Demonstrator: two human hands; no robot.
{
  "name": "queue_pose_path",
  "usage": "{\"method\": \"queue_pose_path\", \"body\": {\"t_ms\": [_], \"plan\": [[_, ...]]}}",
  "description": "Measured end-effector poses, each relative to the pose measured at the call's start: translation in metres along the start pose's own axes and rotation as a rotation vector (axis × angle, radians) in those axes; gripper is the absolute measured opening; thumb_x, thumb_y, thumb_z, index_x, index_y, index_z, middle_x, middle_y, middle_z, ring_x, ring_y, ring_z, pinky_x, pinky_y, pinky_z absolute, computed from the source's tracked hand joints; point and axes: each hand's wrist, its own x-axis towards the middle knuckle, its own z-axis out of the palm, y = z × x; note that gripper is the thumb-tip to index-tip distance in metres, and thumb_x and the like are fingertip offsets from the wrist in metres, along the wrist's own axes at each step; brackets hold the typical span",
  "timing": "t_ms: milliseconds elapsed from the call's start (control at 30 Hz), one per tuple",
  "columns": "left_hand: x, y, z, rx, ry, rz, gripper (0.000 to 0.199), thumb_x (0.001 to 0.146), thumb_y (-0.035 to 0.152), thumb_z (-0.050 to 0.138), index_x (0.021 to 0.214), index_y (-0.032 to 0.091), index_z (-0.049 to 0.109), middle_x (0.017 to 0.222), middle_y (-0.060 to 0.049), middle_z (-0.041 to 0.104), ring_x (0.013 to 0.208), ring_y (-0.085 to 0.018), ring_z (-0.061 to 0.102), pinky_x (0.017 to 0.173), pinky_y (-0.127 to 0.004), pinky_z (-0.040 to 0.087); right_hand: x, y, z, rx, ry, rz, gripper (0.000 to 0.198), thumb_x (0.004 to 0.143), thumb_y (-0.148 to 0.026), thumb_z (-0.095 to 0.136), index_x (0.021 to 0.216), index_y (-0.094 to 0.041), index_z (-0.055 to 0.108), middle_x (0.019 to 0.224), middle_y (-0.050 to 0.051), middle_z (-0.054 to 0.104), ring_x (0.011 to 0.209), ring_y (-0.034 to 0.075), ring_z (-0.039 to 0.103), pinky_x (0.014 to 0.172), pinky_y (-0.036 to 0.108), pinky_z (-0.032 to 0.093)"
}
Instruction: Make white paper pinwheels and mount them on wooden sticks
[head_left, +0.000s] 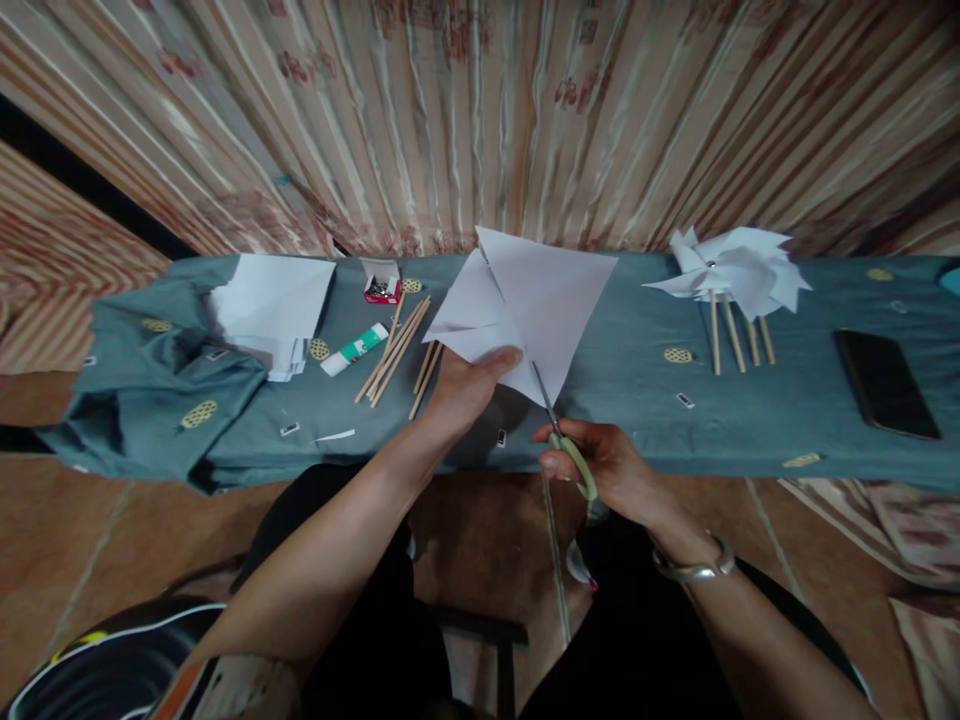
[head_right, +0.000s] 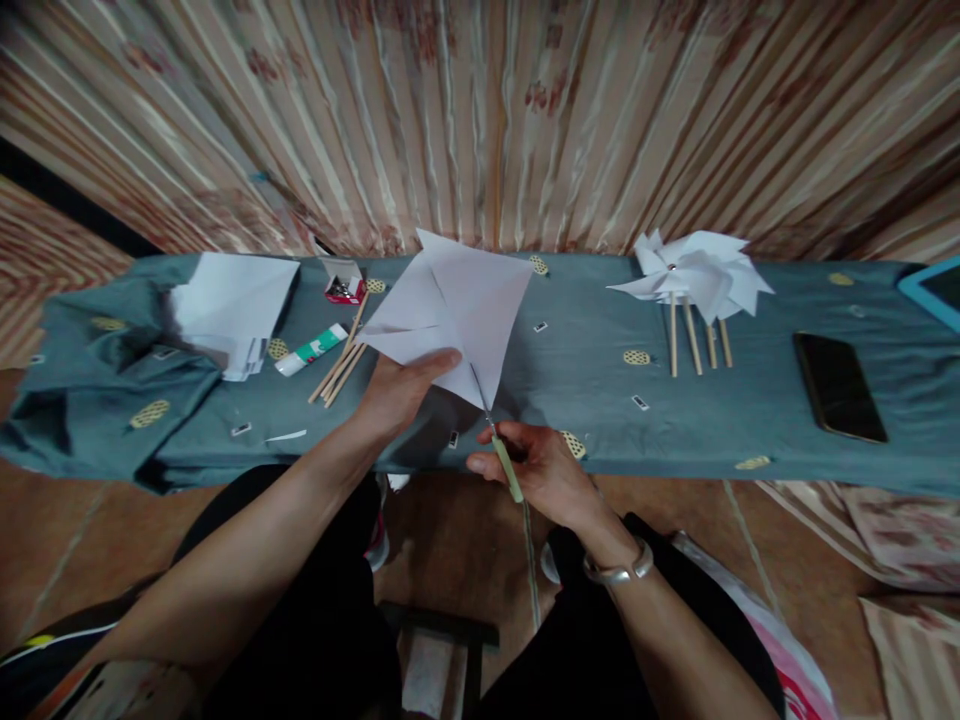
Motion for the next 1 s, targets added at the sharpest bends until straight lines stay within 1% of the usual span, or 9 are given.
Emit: {"method": "queue_pose_path", "body": {"t_ms": [100,267,433,533,633,733,833,1000], "plan": [[-0.0002,-0.0011,0.0008,0.01,0.013,0.005,0.047,0.061,0.025,0.077,0.105,0.018,0.064,0.097,-0.008,0.075,0.094,-0.026,0.07,0.092,-0.041,0.053,-0.0003,-0.0008,0.0003,0.009,0.005,0.001,0.047,0.058,-0.052,0.085,0.086,-0.018,0.069,0.063,-0.003,0.062,0.059,0.011,0.051,0.053,0.023,0.036],[0.0017,-0.0022,0.0,0.01,0.012,0.019,0.041,0.06,0.026,0.077,0.099,0.018,0.066,0.092,-0.007,0.075,0.09,-0.024,0.07,0.09,-0.041,0.054,0.0016,-0.0008,0.003,0.079,0.004,0.031,0.049,0.053,-0.054,0.087,0.081,-0.018,0.068,0.058,-0.004,0.06,0.057,0.012,0.054,0.052,0.023,0.039],[0.0004,-0.0024,-0.0014,0.027,-0.009,0.024,0.041,0.062,0.026,0.077,0.101,0.018,0.066,0.091,-0.007,0.075,0.094,-0.026,0.069,0.094,-0.043,0.053,0.0014,0.0001,0.0007,0.003,0.006,-0.003,0.046,0.059,-0.054,0.084,0.084,-0.019,0.068,0.06,-0.003,0.062,0.056,0.012,0.053,0.051,0.024,0.038],[-0.0026,-0.0018,-0.001,0.037,-0.016,-0.015,0.043,0.062,0.024,0.077,0.103,0.018,0.066,0.094,-0.007,0.074,0.091,-0.026,0.069,0.09,-0.043,0.054,0.0011,0.0006,-0.001,-0.042,0.004,-0.012,0.045,0.062,-0.054,0.082,0.087,-0.019,0.069,0.062,-0.002,0.065,0.057,0.014,0.056,0.053,0.025,0.039],[-0.0049,-0.0015,-0.0005,0.058,-0.016,-0.039,0.043,0.062,0.021,0.077,0.104,0.019,0.065,0.095,-0.008,0.074,0.09,-0.025,0.069,0.087,-0.041,0.055,0.0015,0.0015,-0.0012,-0.042,0.002,-0.025,0.044,0.063,-0.053,0.082,0.089,-0.019,0.07,0.062,-0.002,0.065,0.058,0.013,0.057,0.053,0.024,0.04],[-0.0057,-0.0014,-0.0005,0.052,-0.024,-0.02,0.041,0.064,0.02,0.076,0.104,0.019,0.065,0.097,-0.009,0.073,0.094,-0.025,0.069,0.091,-0.041,0.053,0.0023,0.002,-0.0005,-0.015,0.002,-0.033,0.043,0.063,-0.051,0.083,0.087,-0.019,0.07,0.061,-0.003,0.064,0.057,0.012,0.056,0.051,0.022,0.039],[-0.0057,-0.0008,-0.0005,0.03,-0.028,-0.014,0.042,0.063,0.021,0.076,0.103,0.019,0.065,0.097,-0.008,0.074,0.096,-0.026,0.069,0.093,-0.043,0.052,0.0032,0.0018,0.0004,0.02,0.012,-0.017,0.045,0.06,-0.052,0.084,0.085,-0.018,0.07,0.059,-0.003,0.063,0.055,0.012,0.055,0.05,0.022,0.04],[-0.006,-0.0001,-0.0003,0.034,-0.023,-0.023,0.043,0.062,0.024,0.076,0.104,0.019,0.064,0.096,-0.008,0.074,0.095,-0.026,0.068,0.093,-0.044,0.053,0.0042,0.002,0.0013,0.038,0.015,-0.021,0.045,0.059,-0.053,0.085,0.084,-0.018,0.07,0.058,-0.003,0.063,0.054,0.011,0.057,0.051,0.022,0.043]]}}
